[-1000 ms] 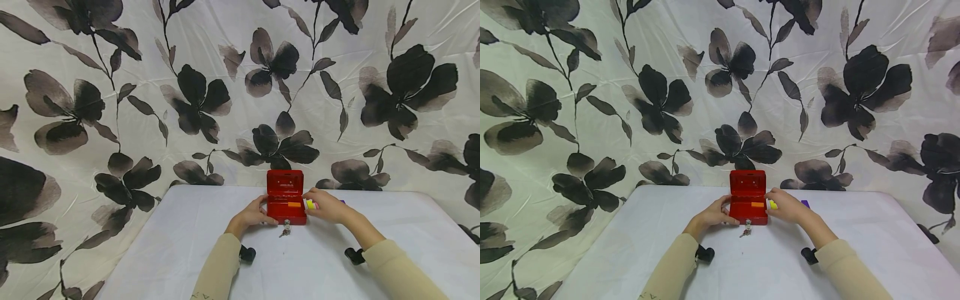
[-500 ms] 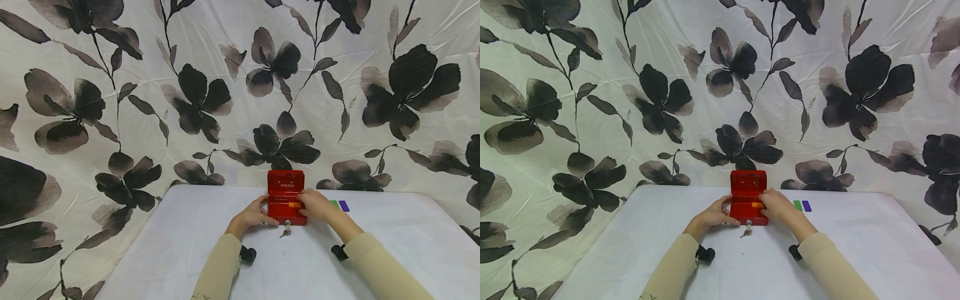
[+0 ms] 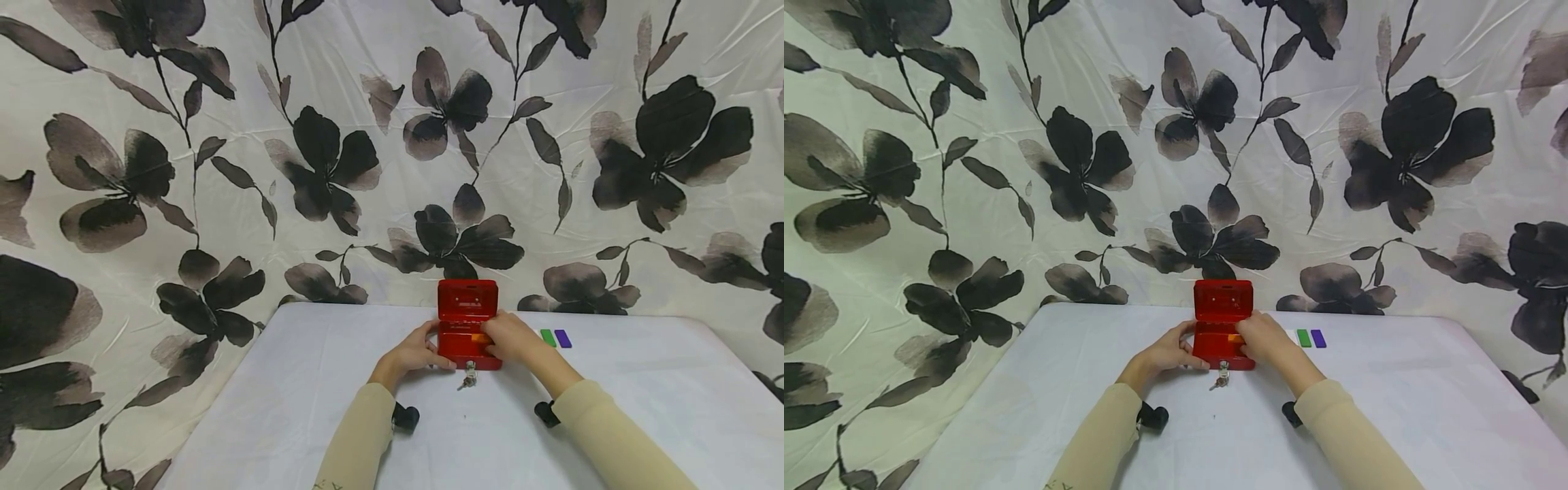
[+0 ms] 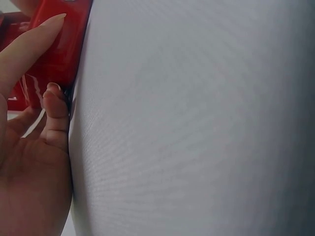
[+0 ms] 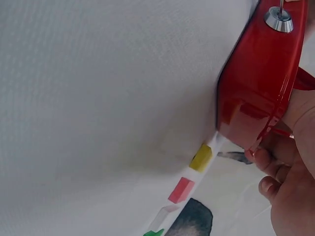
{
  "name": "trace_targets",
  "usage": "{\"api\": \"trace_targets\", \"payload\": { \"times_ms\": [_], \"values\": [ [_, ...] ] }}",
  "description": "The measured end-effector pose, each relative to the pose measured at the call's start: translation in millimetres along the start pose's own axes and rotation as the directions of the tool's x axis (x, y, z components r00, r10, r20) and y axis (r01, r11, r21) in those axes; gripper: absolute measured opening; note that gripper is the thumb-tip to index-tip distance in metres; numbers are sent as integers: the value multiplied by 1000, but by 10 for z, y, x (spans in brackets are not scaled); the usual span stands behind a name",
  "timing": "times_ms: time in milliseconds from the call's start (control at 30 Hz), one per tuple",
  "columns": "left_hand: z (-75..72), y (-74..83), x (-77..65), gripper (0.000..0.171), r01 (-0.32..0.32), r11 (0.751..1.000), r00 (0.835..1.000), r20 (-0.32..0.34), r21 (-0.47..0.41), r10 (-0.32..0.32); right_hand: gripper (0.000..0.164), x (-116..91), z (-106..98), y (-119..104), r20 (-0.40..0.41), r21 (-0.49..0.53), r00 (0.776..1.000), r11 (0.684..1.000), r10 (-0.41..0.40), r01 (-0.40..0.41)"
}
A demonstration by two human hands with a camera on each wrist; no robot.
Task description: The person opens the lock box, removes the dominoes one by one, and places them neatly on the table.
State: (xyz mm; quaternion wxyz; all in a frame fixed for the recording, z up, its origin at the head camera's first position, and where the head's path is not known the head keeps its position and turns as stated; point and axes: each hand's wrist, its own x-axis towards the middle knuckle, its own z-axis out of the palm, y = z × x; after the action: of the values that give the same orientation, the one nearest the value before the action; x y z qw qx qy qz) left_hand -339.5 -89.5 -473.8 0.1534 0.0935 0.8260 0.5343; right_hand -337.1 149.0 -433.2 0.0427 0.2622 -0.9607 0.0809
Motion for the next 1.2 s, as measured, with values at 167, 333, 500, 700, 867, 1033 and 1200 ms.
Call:
{"api": "trace_targets", "payload": {
  "times_ms": [167,333,500,700,867,1033,1200],
  "values": [
    [3,18,-18,101,7,1000,1000,-3,6,-7,16,-1,-11,-14,-2,15,1000,1000,-3,3],
    [-5,23,-17,102,8,1000,1000,-4,12,-8,16,17,-23,-40,6,10,1000,1000,-19,19],
    [-15,10,-9,102,1,1000,1000,8,17,-2,13,41,-29,-65,23,54,999,998,-29,28],
    [-7,11,-2,103,5,1000,1000,7,18,-5,12,65,-24,-65,60,128,998,992,-14,6],
    [-2,9,4,102,7,1000,1000,9,11,-7,17,90,-18,-64,76,182,997,983,-14,-1],
    [-7,5,15,102,7,1000,1000,13,5,-7,17,110,-5,-53,88,200,996,980,-12,-6],
    [-9,4,13,104,10,1000,1000,14,3,-10,18,128,30,-42,85,192,996,981,-2,-14]
  ]
}}
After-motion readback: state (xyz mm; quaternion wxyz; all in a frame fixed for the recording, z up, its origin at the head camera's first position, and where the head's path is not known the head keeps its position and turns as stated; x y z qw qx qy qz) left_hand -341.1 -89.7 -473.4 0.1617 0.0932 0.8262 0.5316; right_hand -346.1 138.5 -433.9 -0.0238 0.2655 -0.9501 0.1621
